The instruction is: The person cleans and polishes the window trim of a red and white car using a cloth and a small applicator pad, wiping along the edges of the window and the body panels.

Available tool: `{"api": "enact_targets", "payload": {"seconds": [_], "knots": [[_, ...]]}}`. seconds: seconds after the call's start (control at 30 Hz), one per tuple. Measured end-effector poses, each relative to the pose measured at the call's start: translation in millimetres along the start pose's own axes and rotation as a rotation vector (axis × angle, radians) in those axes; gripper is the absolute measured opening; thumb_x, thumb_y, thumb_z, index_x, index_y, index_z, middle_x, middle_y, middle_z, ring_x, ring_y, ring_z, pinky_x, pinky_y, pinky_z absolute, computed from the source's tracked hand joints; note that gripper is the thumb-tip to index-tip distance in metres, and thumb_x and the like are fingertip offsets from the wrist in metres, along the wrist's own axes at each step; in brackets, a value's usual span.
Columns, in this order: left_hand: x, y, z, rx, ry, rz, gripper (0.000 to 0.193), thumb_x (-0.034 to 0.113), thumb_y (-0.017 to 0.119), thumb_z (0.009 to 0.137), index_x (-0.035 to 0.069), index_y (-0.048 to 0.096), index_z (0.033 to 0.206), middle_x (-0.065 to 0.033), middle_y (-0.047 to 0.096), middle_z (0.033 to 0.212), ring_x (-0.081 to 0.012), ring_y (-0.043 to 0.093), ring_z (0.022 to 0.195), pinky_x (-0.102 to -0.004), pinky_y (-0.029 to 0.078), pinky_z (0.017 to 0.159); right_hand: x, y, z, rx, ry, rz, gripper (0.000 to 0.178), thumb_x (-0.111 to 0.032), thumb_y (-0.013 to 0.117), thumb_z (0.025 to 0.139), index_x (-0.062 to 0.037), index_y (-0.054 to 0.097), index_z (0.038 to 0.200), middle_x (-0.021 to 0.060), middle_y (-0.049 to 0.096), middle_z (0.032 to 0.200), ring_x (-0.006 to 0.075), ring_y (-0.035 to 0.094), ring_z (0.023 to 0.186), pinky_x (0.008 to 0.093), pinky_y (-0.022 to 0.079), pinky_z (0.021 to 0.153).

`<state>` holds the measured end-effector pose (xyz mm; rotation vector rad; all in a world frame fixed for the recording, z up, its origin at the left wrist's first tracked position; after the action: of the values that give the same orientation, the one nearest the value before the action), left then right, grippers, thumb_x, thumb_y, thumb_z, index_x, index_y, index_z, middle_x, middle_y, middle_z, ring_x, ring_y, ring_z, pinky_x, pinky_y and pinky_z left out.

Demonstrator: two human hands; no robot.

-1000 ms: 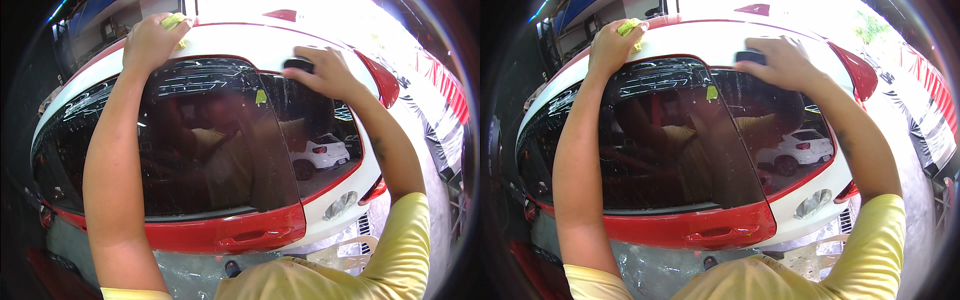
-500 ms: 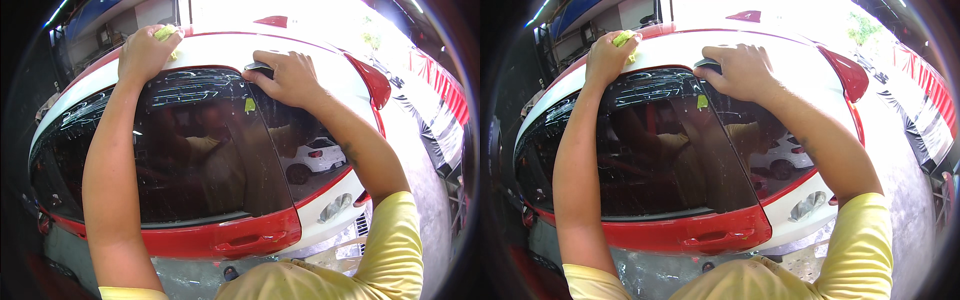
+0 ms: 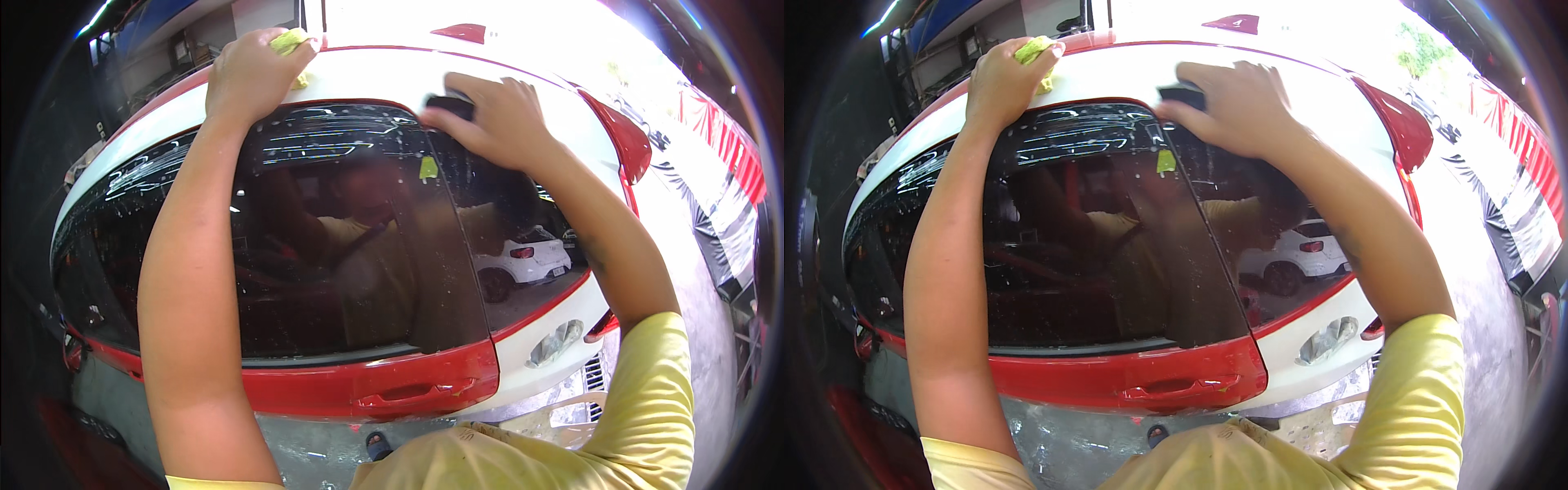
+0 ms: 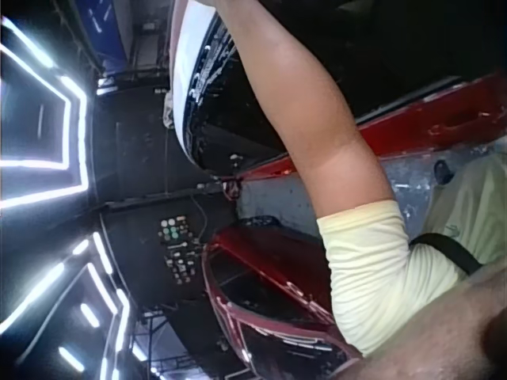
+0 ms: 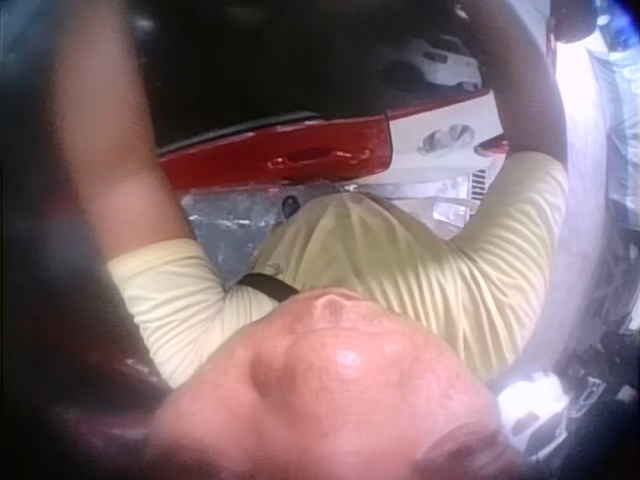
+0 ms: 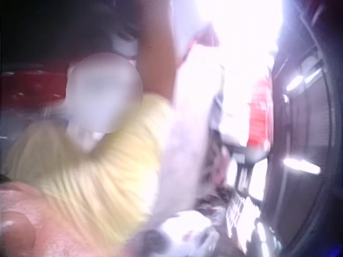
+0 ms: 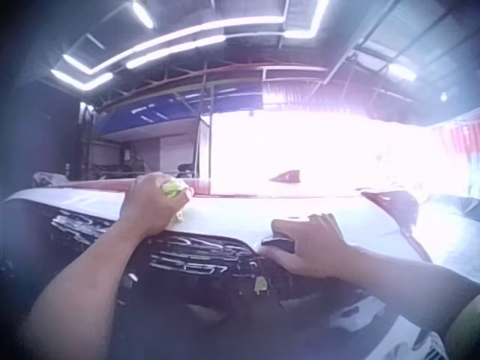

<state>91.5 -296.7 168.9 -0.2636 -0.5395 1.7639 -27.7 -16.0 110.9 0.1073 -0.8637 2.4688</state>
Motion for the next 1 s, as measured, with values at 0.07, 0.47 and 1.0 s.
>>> {"api": "enact_targets", "payload": {"seconds": [0.07, 0.47, 1.0], "knots": [[-5.1, 0.6, 0.7, 0.082, 0.082, 0.021, 0.064, 0.063, 0.069, 0.091, 0.006, 0.08, 0.12, -0.0206, 0.078, 0.114, -0.0393, 0.073, 0.109, -0.0476, 0.055, 0.098, 2.4, -6.4, 18.5, 0.071, 0.065, -0.034, 0.052, -0.063, 0.073, 0.094, -0.0145, 0.075, 0.113, 0.0146, 0.078, 0.088, 0.039, 0.076, 0.083, 0.0492, 0.058, 0.081], [156.3, 29.1, -65.4, 0.125, 0.581, -0.053, 0.048, 0.054, 0.082, 0.086, 0.007, 0.081, 0.089, -0.0154, 0.071, 0.102, -0.0361, 0.069, 0.099, -0.0499, 0.054, 0.093, 106.8, -190.4, -359.4, 0.236, 0.996, 0.212, 0.022, -0.022, 0.069, 0.103, -0.0042, 0.064, 0.115, 0.0077, 0.063, 0.103, 0.0192, 0.059, 0.094, 0.0345, 0.049, 0.087], [421.5, 143.0, -122.8, -0.075, 0.848, -0.199, 0.023, 0.038, 0.077, 0.079, 0.016, 0.081, 0.081, -0.011, 0.077, 0.107, -0.0325, 0.072, 0.11, -0.0492, 0.057, 0.096, 55.1, -166.9, -572.1, 0.259, 1.585, 0.408, 0.061, -0.001, 0.066, 0.1, -0.0107, 0.039, 0.154, 0.0084, 0.06, 0.115, 0.0142, 0.057, 0.094, 0.0301, 0.05, 0.088]]}}
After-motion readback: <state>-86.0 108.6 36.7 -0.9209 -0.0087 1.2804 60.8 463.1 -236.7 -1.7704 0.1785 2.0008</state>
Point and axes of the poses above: each hand's wrist, its own z-axis towards the middle knuckle, its own y-axis out of the palm, x = y × z, the point moved 3 cm from there along z, towards the middle knuckle
